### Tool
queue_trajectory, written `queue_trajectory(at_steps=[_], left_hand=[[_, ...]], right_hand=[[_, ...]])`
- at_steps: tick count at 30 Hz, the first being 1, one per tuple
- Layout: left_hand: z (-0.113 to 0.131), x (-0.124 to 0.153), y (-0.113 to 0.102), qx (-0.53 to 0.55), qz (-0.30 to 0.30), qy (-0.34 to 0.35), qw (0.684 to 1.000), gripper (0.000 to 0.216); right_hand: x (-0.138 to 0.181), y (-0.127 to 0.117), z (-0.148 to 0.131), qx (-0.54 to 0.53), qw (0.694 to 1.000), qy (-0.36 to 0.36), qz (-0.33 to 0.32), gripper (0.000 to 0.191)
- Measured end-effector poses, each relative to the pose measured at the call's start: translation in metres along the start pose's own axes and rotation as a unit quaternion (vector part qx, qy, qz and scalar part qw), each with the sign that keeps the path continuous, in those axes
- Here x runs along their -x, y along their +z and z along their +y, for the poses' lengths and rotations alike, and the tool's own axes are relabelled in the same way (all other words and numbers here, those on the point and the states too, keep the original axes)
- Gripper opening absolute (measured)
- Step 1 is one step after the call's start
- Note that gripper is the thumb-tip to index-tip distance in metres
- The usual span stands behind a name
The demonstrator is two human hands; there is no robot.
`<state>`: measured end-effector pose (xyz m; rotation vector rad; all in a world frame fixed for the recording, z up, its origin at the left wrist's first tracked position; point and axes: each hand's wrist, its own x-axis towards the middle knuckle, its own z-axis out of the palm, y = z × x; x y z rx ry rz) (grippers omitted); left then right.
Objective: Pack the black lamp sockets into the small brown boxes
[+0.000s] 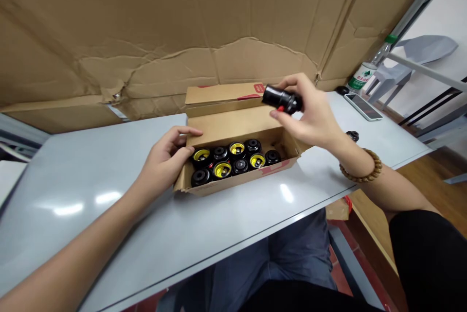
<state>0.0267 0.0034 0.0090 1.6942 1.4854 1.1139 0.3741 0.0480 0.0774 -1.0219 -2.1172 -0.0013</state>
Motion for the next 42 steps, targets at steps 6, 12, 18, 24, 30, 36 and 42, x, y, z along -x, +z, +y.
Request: queue_trajectory(at_steps=[6, 12, 18, 24, 30, 36, 42], left_hand=[[0.005, 0.002, 0.0, 0.017, -0.005, -0.014, 1.0, 0.035], [0.007, 0.001, -0.001, 0.022, -0.001, -0.031, 0.999, 0.035], [0.008, 0.001, 0.0, 0.028, -0.003, -0.039, 0.999, 0.037], [0.001, 0.001, -0.003, 0.018, -0.002, -0.037, 0.999, 0.036], [-0.002, 0.0, -0.005, 0.009, -0.001, -0.034, 0.999, 0.032], [0.005, 0.001, -0.002, 0.015, 0.006, -0.027, 0.999, 0.03], [0.007, 0.001, -0.001, 0.027, 0.008, -0.027, 0.999, 0.033]], right_hand=[[0.011, 0.041, 0.011, -0.149, 0.986, -0.023, -0.069, 0.038], [0.021, 0.041, 0.013, -0.249, 0.966, -0.018, -0.073, 0.047], [0.025, 0.044, 0.019, -0.243, 0.963, -0.105, -0.049, 0.047], [0.025, 0.046, 0.025, -0.245, 0.959, -0.138, -0.026, 0.048], [0.024, 0.043, 0.022, -0.266, 0.956, -0.121, -0.02, 0.044], [0.023, 0.046, 0.016, -0.252, 0.958, -0.134, 0.01, 0.045], [0.022, 0.044, 0.014, -0.239, 0.956, -0.171, 0.019, 0.028]])
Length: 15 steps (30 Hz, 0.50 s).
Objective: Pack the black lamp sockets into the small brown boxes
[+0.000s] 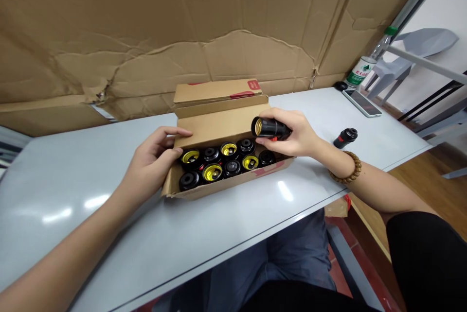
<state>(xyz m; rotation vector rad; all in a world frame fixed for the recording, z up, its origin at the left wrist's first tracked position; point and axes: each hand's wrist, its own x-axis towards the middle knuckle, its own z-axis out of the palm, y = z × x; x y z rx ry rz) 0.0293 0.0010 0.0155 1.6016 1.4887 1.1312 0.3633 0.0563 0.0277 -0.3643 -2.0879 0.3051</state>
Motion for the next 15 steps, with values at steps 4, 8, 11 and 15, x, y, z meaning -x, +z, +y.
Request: queue_trajectory(at_steps=[4, 8, 11, 15], left_hand=[[0.0012, 0.0003, -0.0005, -0.007, -0.005, -0.003, 1.0, 0.034], [0.0016, 0.0003, -0.0003, -0.022, -0.002, 0.007, 1.0, 0.033], [-0.0001, -0.0002, -0.0003, -0.031, 0.0, 0.014, 0.999, 0.033], [-0.0012, -0.0005, -0.0002, -0.028, 0.003, 0.018, 0.999, 0.031]], right_hand=[[0.0003, -0.0026, 0.002, -0.021, 0.999, 0.027, 0.001, 0.041], [0.0027, -0.0037, 0.005, -0.019, 0.998, 0.063, -0.025, 0.052], [0.0042, -0.004, 0.0061, -0.021, 0.998, 0.061, -0.028, 0.052], [0.0038, -0.0056, 0.005, -0.016, 0.996, 0.08, -0.024, 0.05]])
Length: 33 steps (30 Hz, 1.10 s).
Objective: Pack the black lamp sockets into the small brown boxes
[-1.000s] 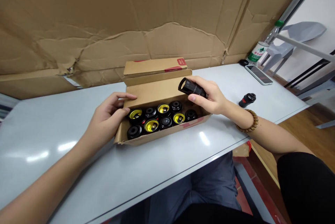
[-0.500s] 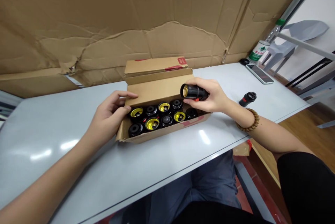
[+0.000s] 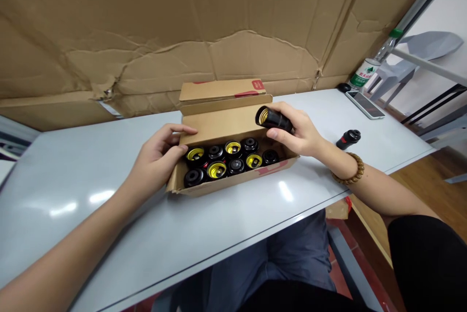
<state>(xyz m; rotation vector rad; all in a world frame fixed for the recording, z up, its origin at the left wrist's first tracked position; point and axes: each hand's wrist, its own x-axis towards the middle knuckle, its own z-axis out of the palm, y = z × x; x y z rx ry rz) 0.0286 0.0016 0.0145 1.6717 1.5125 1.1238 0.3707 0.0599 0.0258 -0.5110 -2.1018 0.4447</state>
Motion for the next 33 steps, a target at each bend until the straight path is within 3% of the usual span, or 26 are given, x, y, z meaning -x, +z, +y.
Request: queue_trajectory(at_steps=[9, 15, 22, 28, 33], left_hand=[[0.001, 0.0009, 0.0006, 0.004, -0.005, 0.006, 1.0, 0.031], [-0.0016, 0.0009, 0.0001, 0.016, -0.012, 0.007, 1.0, 0.031], [-0.0033, 0.0002, 0.0001, 0.018, -0.019, 0.007, 1.0, 0.032], [-0.0046, 0.0, 0.0001, 0.024, -0.021, 0.003, 0.999, 0.032], [-0.0073, -0.0006, 0.0002, 0.013, -0.014, 0.009, 1.0, 0.033]], right_hand=[[-0.0043, 0.002, -0.0012, 0.035, 0.998, -0.004, 0.057, 0.051], [-0.004, -0.0012, 0.0, 0.029, 0.998, 0.036, 0.05, 0.055], [-0.0035, -0.0032, -0.0006, 0.042, 0.998, 0.011, 0.035, 0.053], [-0.0042, -0.0037, -0.003, 0.034, 0.998, 0.042, 0.037, 0.057], [-0.005, -0.0034, -0.001, 0.059, 0.997, 0.004, 0.047, 0.048]])
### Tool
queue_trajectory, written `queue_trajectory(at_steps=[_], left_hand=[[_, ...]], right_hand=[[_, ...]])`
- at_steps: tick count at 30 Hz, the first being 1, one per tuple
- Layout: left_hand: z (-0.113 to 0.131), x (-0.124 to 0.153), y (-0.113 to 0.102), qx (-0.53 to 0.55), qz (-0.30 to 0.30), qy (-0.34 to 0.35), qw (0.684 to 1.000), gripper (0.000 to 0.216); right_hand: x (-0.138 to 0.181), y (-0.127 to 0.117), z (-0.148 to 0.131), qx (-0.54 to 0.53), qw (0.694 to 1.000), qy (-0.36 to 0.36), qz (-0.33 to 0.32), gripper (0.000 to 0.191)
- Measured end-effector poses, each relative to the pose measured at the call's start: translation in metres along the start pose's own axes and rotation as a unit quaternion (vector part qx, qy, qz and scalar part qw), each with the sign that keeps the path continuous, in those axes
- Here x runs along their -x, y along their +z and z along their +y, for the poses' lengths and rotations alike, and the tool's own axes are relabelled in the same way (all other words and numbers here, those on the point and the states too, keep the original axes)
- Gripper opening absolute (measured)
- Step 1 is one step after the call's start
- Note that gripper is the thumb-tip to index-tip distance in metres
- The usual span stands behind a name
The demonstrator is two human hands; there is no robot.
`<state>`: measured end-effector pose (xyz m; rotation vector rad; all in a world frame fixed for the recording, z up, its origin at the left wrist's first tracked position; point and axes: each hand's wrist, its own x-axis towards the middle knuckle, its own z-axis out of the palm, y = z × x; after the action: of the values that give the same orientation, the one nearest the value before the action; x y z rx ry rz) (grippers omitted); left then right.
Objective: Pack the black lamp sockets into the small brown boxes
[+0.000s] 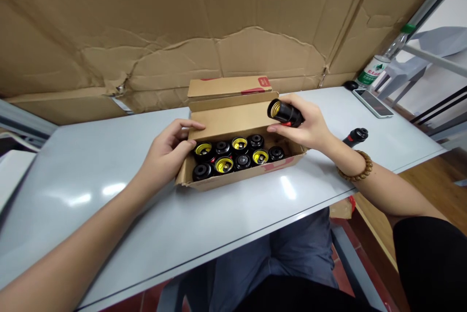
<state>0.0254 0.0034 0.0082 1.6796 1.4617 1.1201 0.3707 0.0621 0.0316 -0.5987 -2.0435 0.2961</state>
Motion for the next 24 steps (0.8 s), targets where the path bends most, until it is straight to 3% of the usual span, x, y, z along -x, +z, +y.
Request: queue_trajectory(at_steps=[3, 8, 16, 24], left_hand=[[-0.0013, -0.0003, -0.0003, -0.016, 0.003, -0.003, 1.0, 0.033], [-0.0005, -0.0002, -0.001, -0.036, 0.003, -0.005, 0.999, 0.034], [0.0022, -0.0003, -0.0003, -0.018, 0.004, -0.008, 1.0, 0.037], [0.0082, -0.0003, 0.0014, -0.022, 0.001, -0.017, 1.0, 0.04]], right_hand=[[0.0003, 0.0006, 0.0025, 0.017, 1.0, -0.018, -0.007, 0.047], [0.0013, -0.0008, 0.0016, 0.014, 0.999, 0.026, -0.025, 0.054], [0.0015, -0.0007, -0.0003, 0.015, 0.999, 0.001, -0.03, 0.057], [-0.0006, -0.0034, -0.001, -0.017, 0.999, -0.013, -0.04, 0.037]])
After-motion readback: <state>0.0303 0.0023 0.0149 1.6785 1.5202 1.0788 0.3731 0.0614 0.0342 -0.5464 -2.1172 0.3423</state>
